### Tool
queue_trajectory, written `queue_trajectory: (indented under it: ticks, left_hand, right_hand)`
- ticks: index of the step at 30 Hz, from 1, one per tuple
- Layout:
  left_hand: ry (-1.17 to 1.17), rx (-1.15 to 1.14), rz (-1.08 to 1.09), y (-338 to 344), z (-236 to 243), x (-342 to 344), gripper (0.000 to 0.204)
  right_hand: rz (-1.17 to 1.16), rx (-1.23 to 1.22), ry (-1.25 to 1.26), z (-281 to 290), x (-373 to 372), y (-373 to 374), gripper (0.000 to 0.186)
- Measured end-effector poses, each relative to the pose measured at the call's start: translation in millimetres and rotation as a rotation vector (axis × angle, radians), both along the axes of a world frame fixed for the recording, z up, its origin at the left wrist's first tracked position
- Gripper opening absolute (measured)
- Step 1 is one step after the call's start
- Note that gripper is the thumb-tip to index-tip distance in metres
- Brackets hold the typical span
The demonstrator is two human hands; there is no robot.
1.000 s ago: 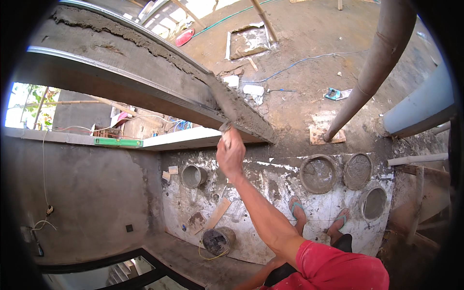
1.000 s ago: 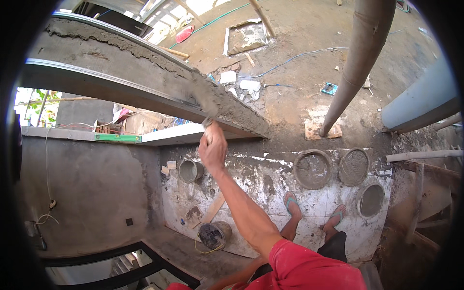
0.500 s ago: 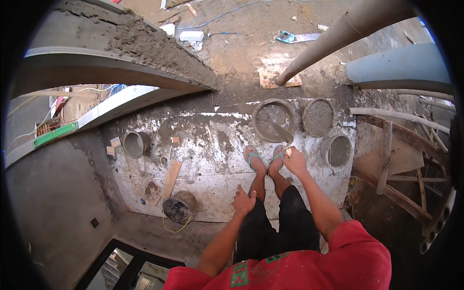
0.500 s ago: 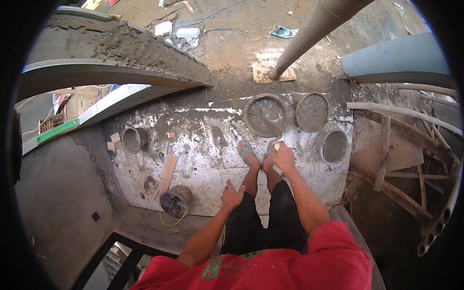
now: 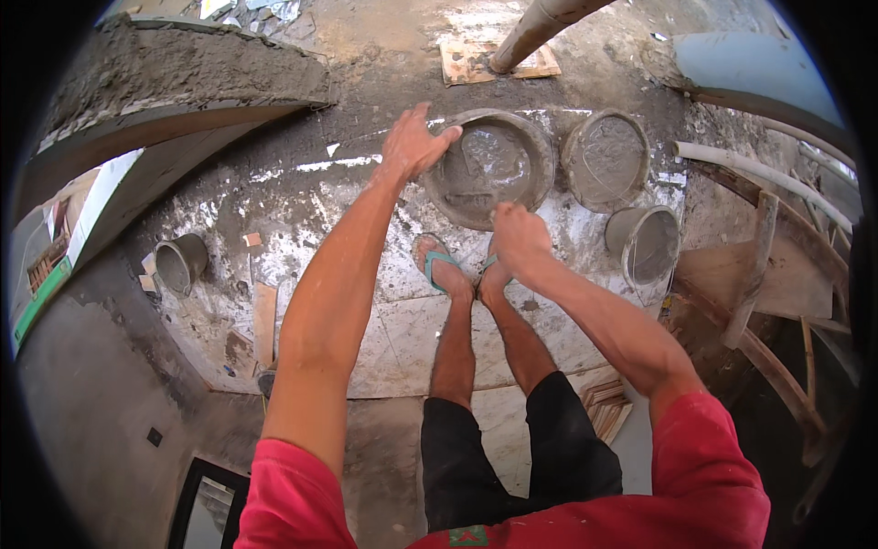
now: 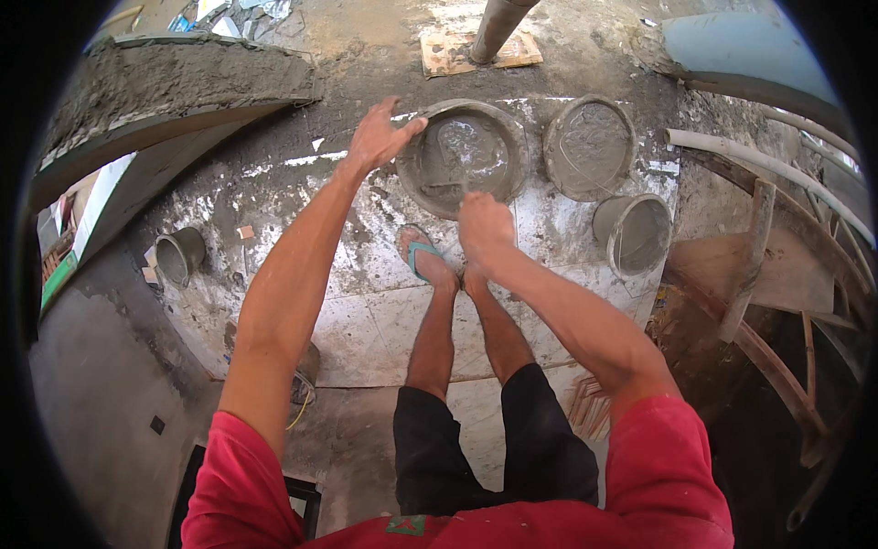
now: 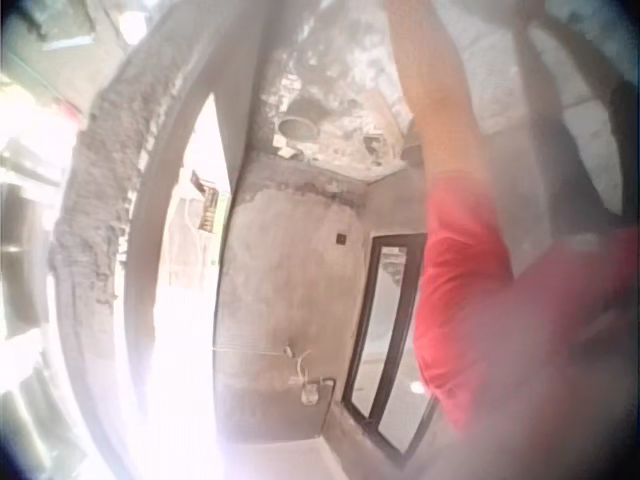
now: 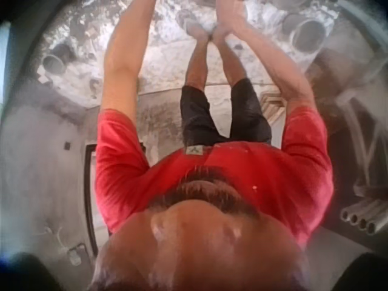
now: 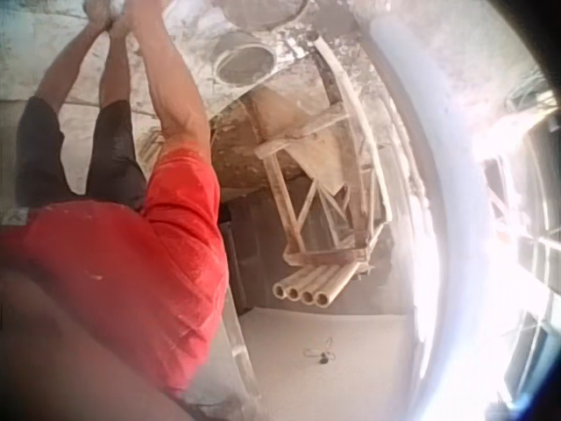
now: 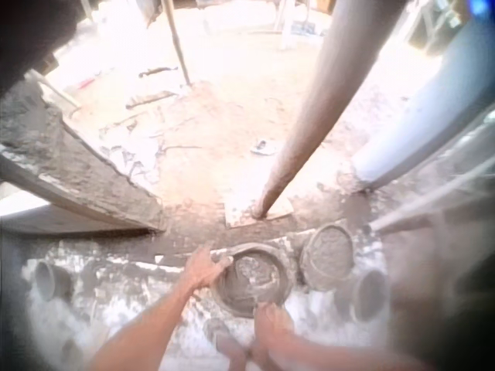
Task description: The person applies wet plaster to a concrete pillar using a trowel, scooping the mixture from a bucket and smoothing it onto the vertical surface.
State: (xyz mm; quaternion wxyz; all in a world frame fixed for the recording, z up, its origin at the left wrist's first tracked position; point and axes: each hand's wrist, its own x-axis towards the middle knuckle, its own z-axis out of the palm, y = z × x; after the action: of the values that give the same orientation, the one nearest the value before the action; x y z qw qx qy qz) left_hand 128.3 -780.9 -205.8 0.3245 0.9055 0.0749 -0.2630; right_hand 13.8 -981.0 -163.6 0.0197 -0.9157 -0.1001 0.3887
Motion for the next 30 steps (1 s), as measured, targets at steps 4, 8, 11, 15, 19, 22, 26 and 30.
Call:
queue_trajectory:
  ticks: [4, 8, 11, 15, 19, 22, 26, 30]
  left_hand:
    - [0.061, -0.043, -0.209, -50.0, -35.1, 62.8, 0.098]
    - [0.267, 0.052, -0.488, -81.8, -59.9, 78.3, 0.079]
    - [0.095, 0.114, -0.502, -101.7, -43.3, 60.0, 0.064]
    - [0.12, 0.068, -0.514, -85.3, -21.1, 28.3, 0.056]
    - [0.155, 0.045, -0.317, -68.6, -6.5, -10.7, 0.053]
    - [0.218, 0.005, -0.144, -74.6, -2.9, -32.9, 0.053]
    - [0.341, 0.05, 0.049, -35.4, -16.1, -82.4, 0.051]
    - [0.266, -0.053, 0.288, -47.7, -10.9, -111.8, 0.049]
  right_hand:
    - [-0.272, -0.031, 0.16, 91.2, 15.9, -64.9, 0.031]
    - [-0.259, -0.073, 0.175, 102.0, 34.6, -84.5, 0.033]
    - [-0.232, -0.148, 0.397, 81.7, 53.4, -88.5, 0.034]
    - [-0.293, -0.195, 0.438, 53.1, 50.5, -73.2, 0.034]
    - [-0.236, -0.142, 0.451, 10.5, 23.1, -69.7, 0.032]
    - [-0.076, 0.017, 0.357, -78.3, -22.1, -104.2, 0.033]
    - [-0.092, 0.237, 0.701, -67.3, -10.7, -50.2, 0.035]
    - [-0.379, 0.286, 0.682, -78.6, -30.1, -68.5, 0.033]
